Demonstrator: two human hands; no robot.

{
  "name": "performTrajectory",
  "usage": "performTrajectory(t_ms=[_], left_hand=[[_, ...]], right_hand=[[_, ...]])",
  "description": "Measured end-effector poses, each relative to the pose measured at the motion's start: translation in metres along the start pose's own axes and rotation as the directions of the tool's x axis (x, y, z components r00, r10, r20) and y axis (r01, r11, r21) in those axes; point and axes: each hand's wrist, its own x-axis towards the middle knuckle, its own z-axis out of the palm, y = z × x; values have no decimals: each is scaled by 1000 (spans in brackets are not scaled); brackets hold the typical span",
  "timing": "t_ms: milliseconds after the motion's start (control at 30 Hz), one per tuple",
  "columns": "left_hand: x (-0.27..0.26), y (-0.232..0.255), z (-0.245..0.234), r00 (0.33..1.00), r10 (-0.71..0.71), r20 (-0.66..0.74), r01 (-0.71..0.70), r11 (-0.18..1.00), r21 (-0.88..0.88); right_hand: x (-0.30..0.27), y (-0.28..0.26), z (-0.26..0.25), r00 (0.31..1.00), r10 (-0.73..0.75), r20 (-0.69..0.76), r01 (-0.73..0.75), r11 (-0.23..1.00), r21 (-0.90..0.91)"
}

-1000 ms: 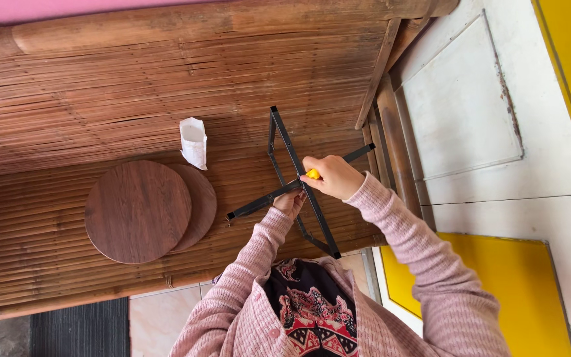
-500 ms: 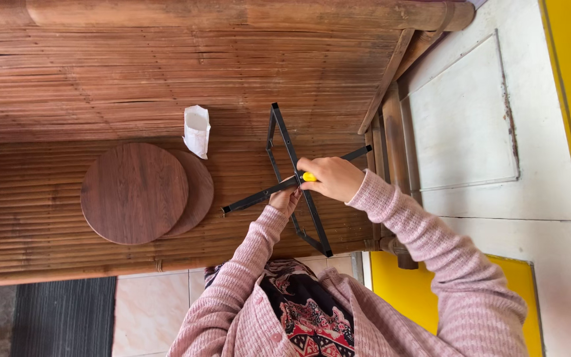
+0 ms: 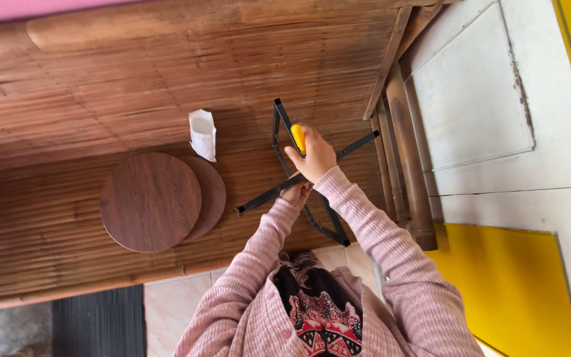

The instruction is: The person assembles a black metal frame by inserting and tightening screws with a yellow-handled screwdriver. They repeatedly adjust the frame's position on a bamboo surface and tighten multiple joints to secure the structure.

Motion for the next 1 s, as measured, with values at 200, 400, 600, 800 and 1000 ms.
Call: performTrajectory(t_ms=[200,400,600,800,1000], left_hand=[[-11,1,11,998,-20,63,23,999,-44],[-22,8,20,995,-80,65,82,996,-42],[-24,7,18,996,-94,3,94,995,-25],[-23,3,17,996,-81,-39,80,996,-37],[-24,1,13,997,-60,-52,57,997,-53]], right_hand=[[-24,27,2,938,248,242,-276,957,89],[-36,15,-48,986,137,90,-157,951,268],[-43,5,-54,971,201,127,-224,953,203],[-40,27,-52,954,-6,299,-117,913,391],[-17,50,-45,799,-252,546,50,933,357]])
